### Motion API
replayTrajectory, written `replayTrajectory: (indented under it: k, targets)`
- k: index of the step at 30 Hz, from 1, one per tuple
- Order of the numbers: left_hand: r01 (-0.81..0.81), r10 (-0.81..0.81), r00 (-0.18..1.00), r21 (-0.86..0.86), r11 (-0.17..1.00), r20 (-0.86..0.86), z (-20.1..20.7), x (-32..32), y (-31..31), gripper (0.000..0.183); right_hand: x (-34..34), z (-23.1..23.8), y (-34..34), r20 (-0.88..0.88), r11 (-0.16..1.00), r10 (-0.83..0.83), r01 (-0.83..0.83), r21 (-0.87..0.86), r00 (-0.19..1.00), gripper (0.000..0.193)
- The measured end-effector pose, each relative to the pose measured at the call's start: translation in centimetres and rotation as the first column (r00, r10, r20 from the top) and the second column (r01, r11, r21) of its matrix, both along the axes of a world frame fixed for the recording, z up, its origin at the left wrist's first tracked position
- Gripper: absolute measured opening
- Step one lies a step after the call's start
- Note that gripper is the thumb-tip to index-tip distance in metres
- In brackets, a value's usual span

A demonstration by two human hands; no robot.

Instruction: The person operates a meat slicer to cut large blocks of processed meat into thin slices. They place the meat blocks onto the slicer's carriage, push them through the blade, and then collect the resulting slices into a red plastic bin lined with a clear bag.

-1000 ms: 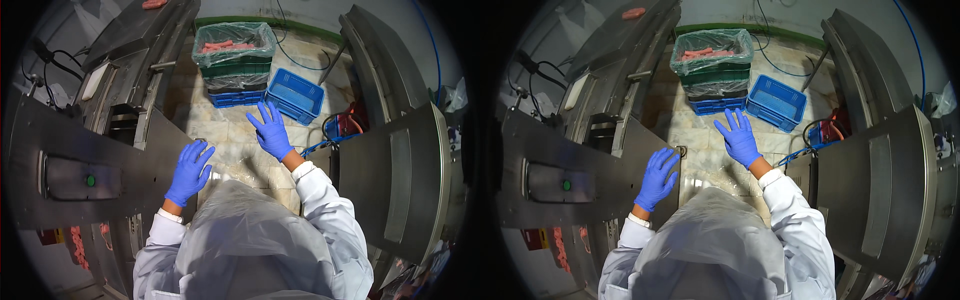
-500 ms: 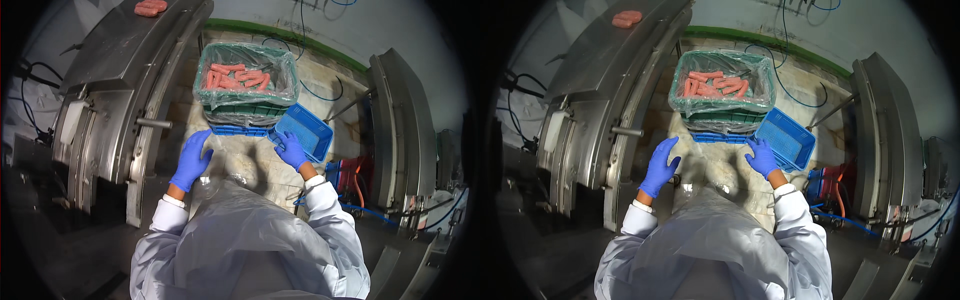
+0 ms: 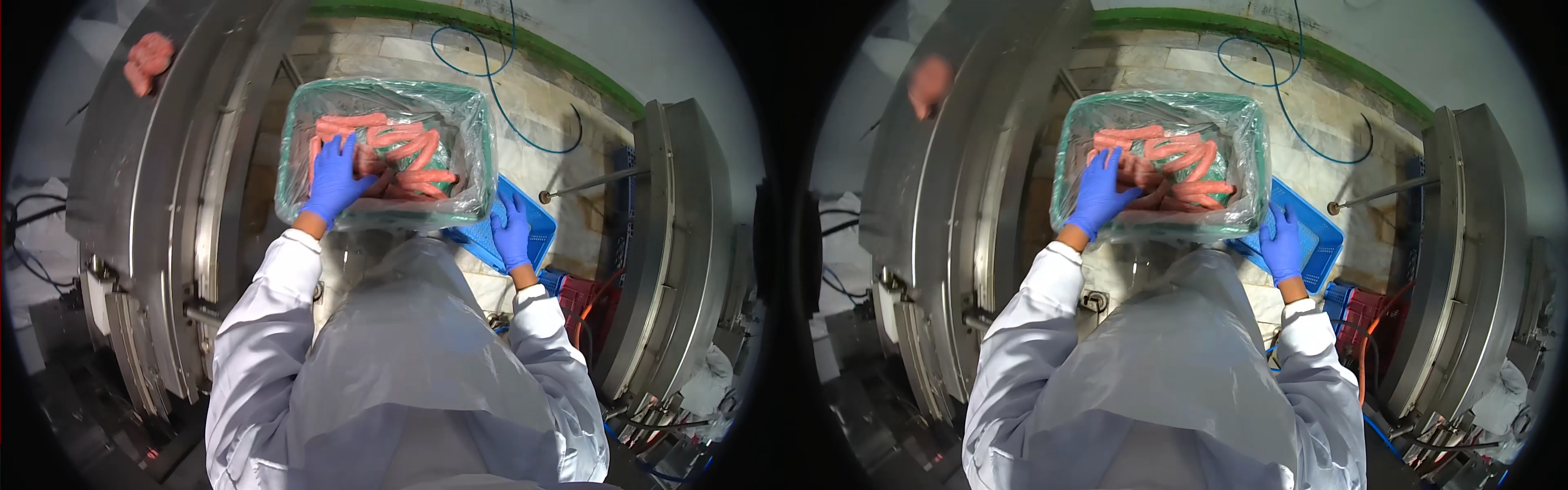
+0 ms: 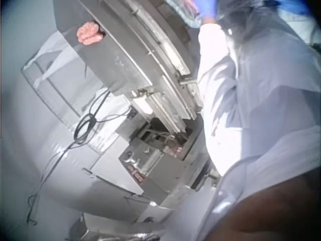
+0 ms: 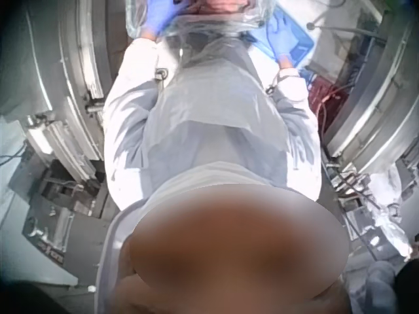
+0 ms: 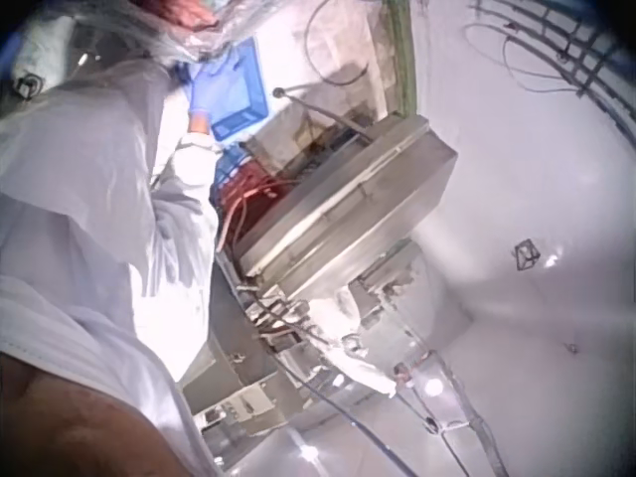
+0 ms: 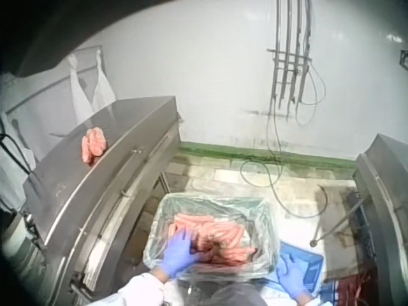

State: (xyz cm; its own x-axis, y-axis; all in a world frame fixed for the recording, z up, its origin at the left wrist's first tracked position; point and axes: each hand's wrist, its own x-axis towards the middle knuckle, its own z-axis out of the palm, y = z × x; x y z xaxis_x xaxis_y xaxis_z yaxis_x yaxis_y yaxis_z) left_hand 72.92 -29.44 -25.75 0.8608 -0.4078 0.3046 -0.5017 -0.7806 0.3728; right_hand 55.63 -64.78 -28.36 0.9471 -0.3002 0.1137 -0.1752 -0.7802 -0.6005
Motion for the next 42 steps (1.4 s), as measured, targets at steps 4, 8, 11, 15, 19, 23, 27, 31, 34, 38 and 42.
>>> replayTrajectory:
  k: [4,8,11,15,19,23,27,31,34,38,42]
  targets:
    - [0.295,-0.239,0.948,0.299,0.908,-0.211,-6.3,4.4,-8.6,0.074,4.5,1.1,-1.1,0.061,0.997,0.041,-0.045,0.065,0.997,0.050]
    - [0.631,-0.579,0.769,0.177,0.756,-0.269,-13.7,5.2,-15.3,0.057,5.2,1.6,-2.4,0.010,0.993,-0.010,0.009,0.117,1.000,0.050]
    - [0.703,-0.599,0.634,0.042,0.710,-0.488,-19.3,5.2,-18.6,0.050,3.2,0.8,-3.4,-0.050,0.988,-0.107,0.112,0.111,0.993,0.050]
    - [0.186,-0.626,0.073,-0.607,0.773,-0.776,-26.7,5.6,-20.6,0.041,-0.1,0.3,-3.7,-0.086,0.953,-0.264,0.274,0.128,0.961,0.050]
    - [-0.257,-0.775,-0.326,-0.737,0.624,-0.542,-30.0,7.1,-20.5,0.032,-1.8,0.2,-3.5,-0.159,0.908,-0.381,0.401,0.124,0.911,0.046]
    - [0.729,-0.519,0.573,0.105,0.676,-0.635,-20.7,8.5,-19.9,0.034,-1.5,0.4,-3.1,-0.130,0.906,-0.385,0.401,0.136,0.914,0.046]
    - [0.408,-0.361,0.801,-0.005,0.913,-0.478,-10.5,10.0,-14.5,0.039,2.3,2.4,-2.4,-0.040,0.956,-0.250,0.253,0.151,0.967,0.047]
    - [-0.015,-0.158,0.935,-0.483,0.875,-0.316,7.7,9.9,-6.9,0.047,7.3,4.0,-0.7,0.072,0.988,-0.051,0.039,0.152,0.996,0.045]
    - [-0.189,0.226,0.974,-0.511,0.839,0.011,19.6,8.1,4.1,0.051,11.5,5.8,1.6,0.130,0.949,0.026,-0.065,0.307,0.991,0.044]
    - [-0.508,0.597,0.800,-0.603,0.615,-0.064,32.6,9.0,19.1,0.038,15.3,8.3,4.2,0.203,0.955,0.177,-0.218,0.199,0.963,0.045]
    - [-0.843,0.856,0.514,-0.157,0.515,0.046,28.2,12.2,36.1,0.078,18.1,9.8,7.5,0.232,0.912,0.373,-0.401,0.088,0.898,0.045]
